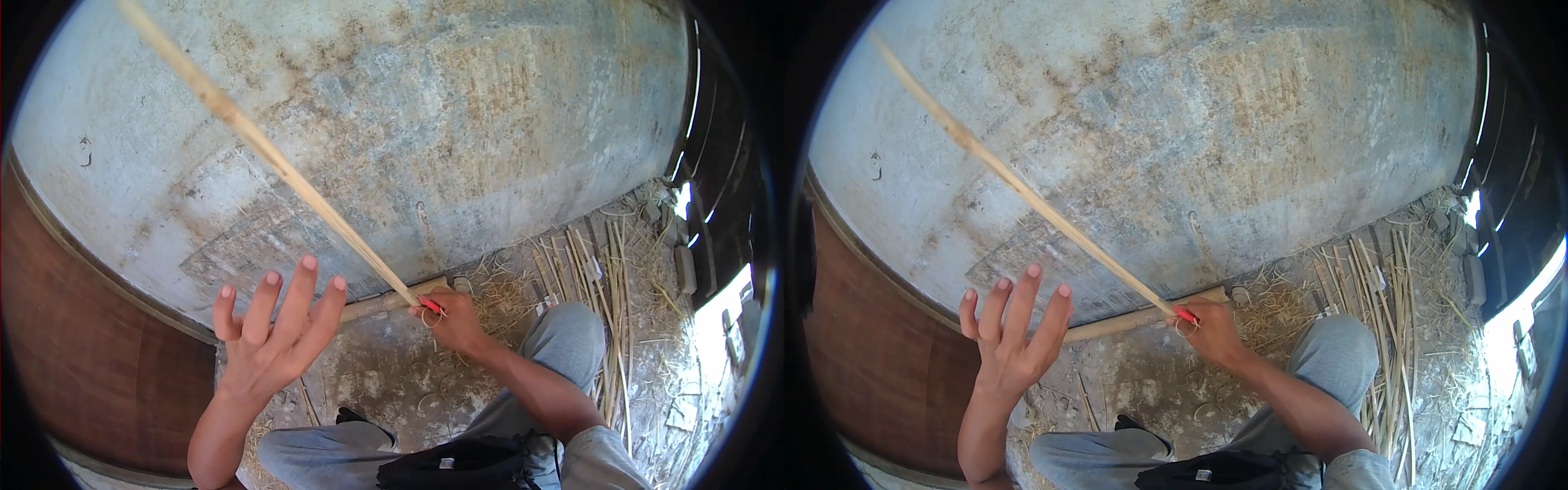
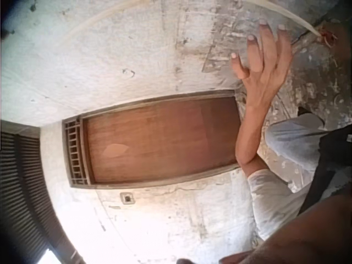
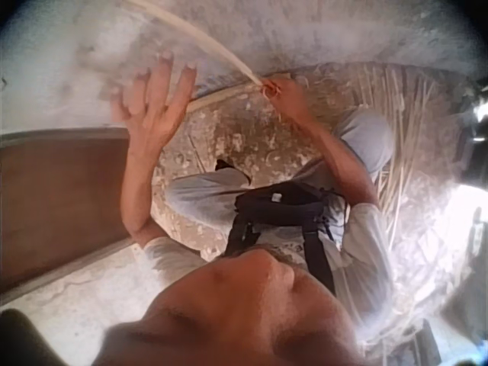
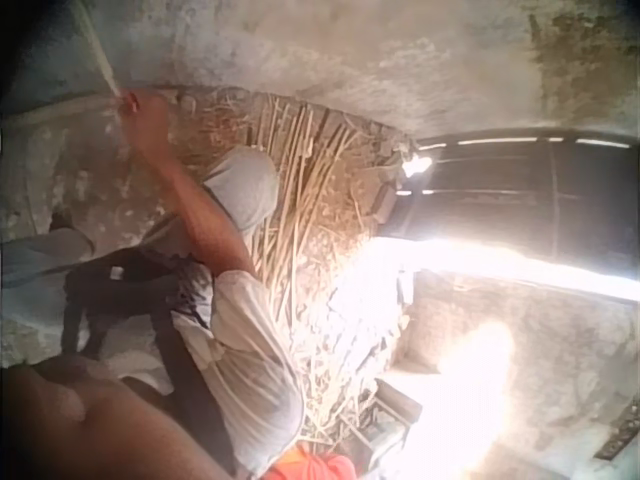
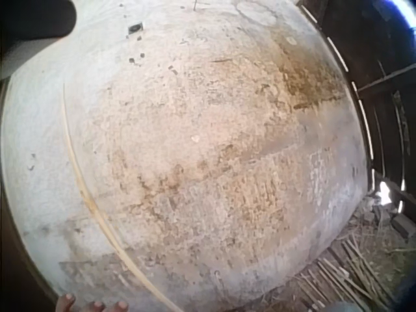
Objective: The person uses a small knife to shave a thin strip of bamboo. The person holds the bamboo strip with one hand and repeatedly runs the blade along its length to smooth it.
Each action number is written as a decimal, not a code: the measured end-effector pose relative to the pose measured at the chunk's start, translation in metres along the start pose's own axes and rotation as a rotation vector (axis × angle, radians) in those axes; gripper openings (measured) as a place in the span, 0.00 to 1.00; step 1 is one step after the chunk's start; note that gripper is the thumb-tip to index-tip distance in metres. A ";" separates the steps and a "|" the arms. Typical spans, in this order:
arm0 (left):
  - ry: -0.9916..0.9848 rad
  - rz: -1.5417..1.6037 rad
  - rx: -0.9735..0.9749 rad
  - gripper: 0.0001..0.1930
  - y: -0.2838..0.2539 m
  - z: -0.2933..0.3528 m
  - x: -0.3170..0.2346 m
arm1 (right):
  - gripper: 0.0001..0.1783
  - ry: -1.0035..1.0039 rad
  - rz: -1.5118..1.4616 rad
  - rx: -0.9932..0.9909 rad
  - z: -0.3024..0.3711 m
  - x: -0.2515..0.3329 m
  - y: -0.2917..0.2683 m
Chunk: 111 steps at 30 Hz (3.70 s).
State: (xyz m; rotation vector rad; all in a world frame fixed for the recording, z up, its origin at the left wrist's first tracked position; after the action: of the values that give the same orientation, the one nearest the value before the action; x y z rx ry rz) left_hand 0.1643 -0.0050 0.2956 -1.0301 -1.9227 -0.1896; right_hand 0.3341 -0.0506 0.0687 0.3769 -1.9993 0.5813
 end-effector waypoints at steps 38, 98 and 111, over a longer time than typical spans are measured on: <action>-1.392 2.168 1.460 0.09 0.092 0.210 -0.223 | 0.19 0.290 0.424 0.321 0.049 -0.045 -0.009; -1.447 2.035 1.008 0.16 0.081 0.235 -0.218 | 0.14 -0.125 0.455 0.352 0.070 0.020 0.042; -1.421 1.968 0.998 0.16 0.079 0.230 -0.213 | 0.14 -0.138 0.519 0.275 0.061 0.017 0.034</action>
State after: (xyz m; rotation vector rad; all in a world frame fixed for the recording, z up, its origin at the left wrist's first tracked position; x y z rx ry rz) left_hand 0.1204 0.0375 -0.0220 -1.8065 -0.5457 2.7144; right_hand 0.2654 -0.0558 0.0506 0.0533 -2.1616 1.1903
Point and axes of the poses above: each hand's wrist, its own z-axis away from the middle knuckle, its own y-axis out of the palm, x = y × z, the point moved 9 cm from there along -z, towards the middle knuckle, and after that the axes turned 1 degree about -y, right-handed, at the moved point
